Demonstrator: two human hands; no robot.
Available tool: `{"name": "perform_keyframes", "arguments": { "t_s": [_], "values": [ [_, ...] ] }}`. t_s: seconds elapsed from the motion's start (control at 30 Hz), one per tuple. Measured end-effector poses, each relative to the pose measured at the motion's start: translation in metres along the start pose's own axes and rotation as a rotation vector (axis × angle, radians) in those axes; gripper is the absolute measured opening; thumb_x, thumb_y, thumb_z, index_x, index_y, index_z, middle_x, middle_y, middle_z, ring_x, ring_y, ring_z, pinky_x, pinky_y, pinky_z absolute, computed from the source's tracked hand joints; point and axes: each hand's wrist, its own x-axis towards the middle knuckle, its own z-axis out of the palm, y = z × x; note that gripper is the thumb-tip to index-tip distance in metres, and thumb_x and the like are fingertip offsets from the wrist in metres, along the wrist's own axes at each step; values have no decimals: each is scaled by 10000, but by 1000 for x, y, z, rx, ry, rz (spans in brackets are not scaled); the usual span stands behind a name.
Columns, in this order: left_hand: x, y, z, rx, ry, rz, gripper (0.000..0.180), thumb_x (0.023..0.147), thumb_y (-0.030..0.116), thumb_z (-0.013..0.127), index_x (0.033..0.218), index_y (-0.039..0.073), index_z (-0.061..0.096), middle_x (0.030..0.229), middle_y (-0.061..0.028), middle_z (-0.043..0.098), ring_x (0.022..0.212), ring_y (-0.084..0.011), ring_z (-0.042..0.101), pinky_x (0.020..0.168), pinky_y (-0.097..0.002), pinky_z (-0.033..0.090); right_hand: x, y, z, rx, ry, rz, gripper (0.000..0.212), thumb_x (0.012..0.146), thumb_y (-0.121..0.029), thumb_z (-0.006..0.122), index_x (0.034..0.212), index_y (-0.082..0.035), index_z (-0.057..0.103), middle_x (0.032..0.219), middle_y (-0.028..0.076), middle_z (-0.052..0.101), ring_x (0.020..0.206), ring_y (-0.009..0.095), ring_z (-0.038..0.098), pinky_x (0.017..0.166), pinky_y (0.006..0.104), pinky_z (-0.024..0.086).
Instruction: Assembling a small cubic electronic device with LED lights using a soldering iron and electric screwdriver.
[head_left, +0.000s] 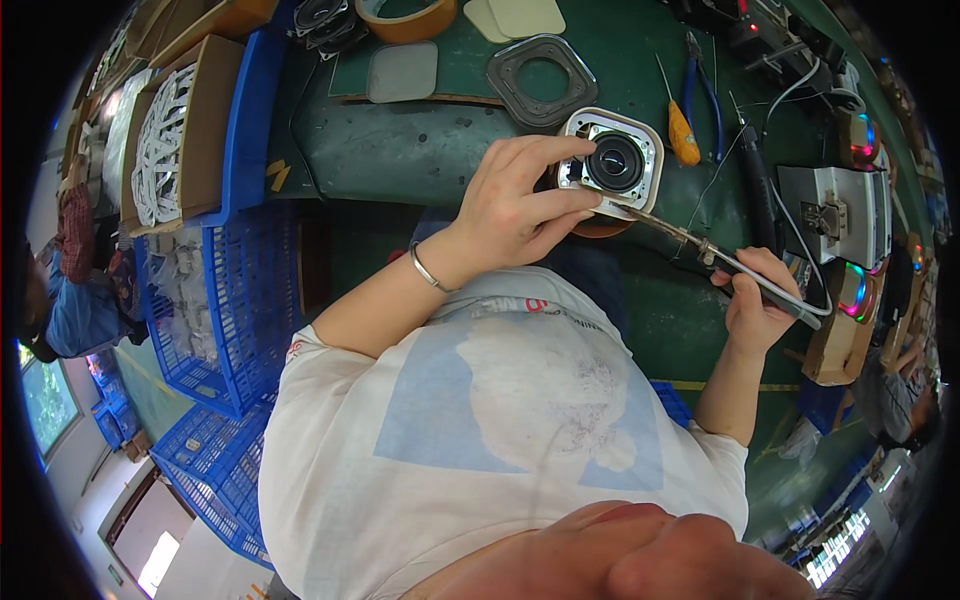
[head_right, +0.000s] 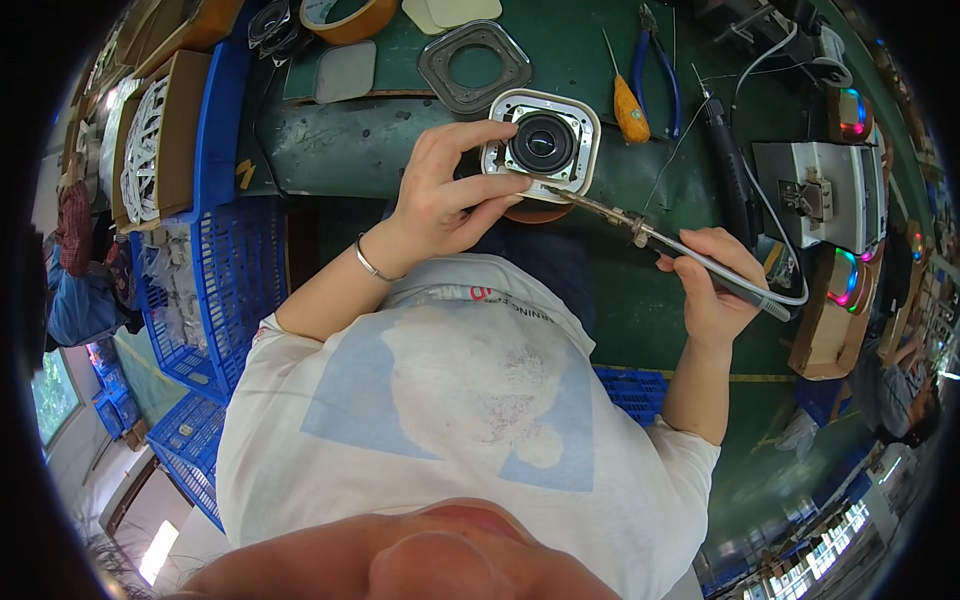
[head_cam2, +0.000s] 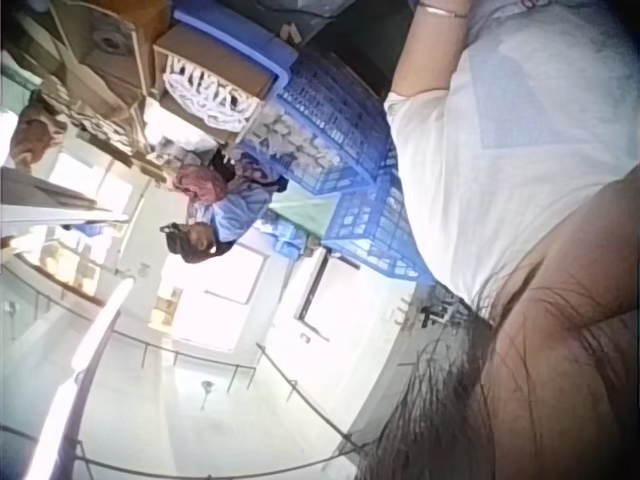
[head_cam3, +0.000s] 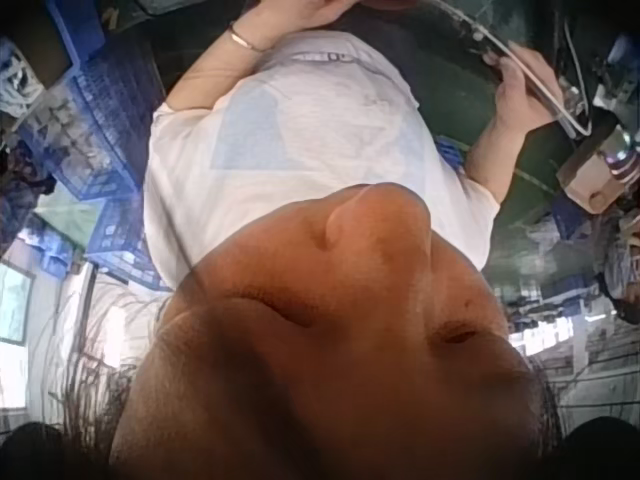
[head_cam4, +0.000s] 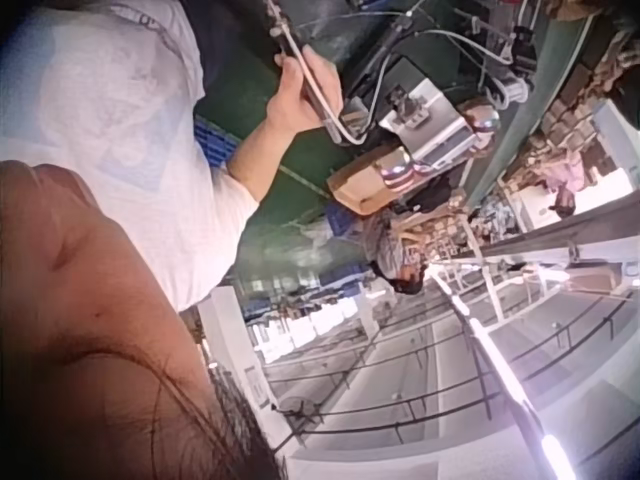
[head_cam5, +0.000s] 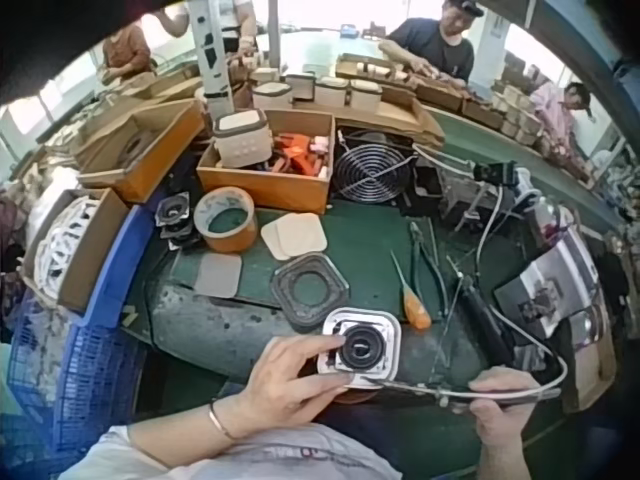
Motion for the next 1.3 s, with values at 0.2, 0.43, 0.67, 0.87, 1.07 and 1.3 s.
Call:
{"name": "perform_keyframes", "arguments": {
  "t_s": [0.2,0.43,0.67,0.87,1.07,1.3],
  "values": [
    [0,-1,1,-2,15,13,212,720,102,763,921,163,737,1210,-99,616,1078,-288,578,869,-389,447,0,0,-3,20,23,-31,243,849,-52,687,1050,78,643,840,165,611,663,220,631,567,282,538],
    [0,-1,1,-13,6,9,217,719,98,762,926,160,736,1210,-100,614,1078,-289,578,871,-390,449,2,-1,-5,-3,-26,-15,240,845,-40,682,1050,79,642,858,165,611,676,214,631,569,284,541],
    [-1,-2,1,-16,11,12,177,720,109,753,890,151,727,1210,-102,614,1078,-298,580,874,-399,451,2,2,-6,1,-10,-3,235,848,-33,674,1052,79,641,877,168,612,678,212,634,580,282,546],
    [-1,-2,1,-19,9,14,143,726,125,748,864,143,717,1213,-104,613,1080,-303,579,880,-402,451,4,-2,-4,17,-9,-29,234,848,-47,679,1040,82,644,877,169,608,670,208,629,569,278,548],
    [-1,-3,2,-15,9,8,150,725,126,741,870,149,713,1214,-96,612,1087,-296,576,893,-399,450,7,-3,-4,37,11,-24,224,846,-44,675,1026,86,647,871,162,603,654,203,620,530,267,547],
    [-2,-3,2,-27,15,17,162,719,116,739,874,153,708,1216,-84,611,1086,-290,577,896,-393,452,8,-1,-2,14,7,-10,217,853,-35,663,1031,89,643,864,156,600,658,202,618,549,274,544]
  ]
}}
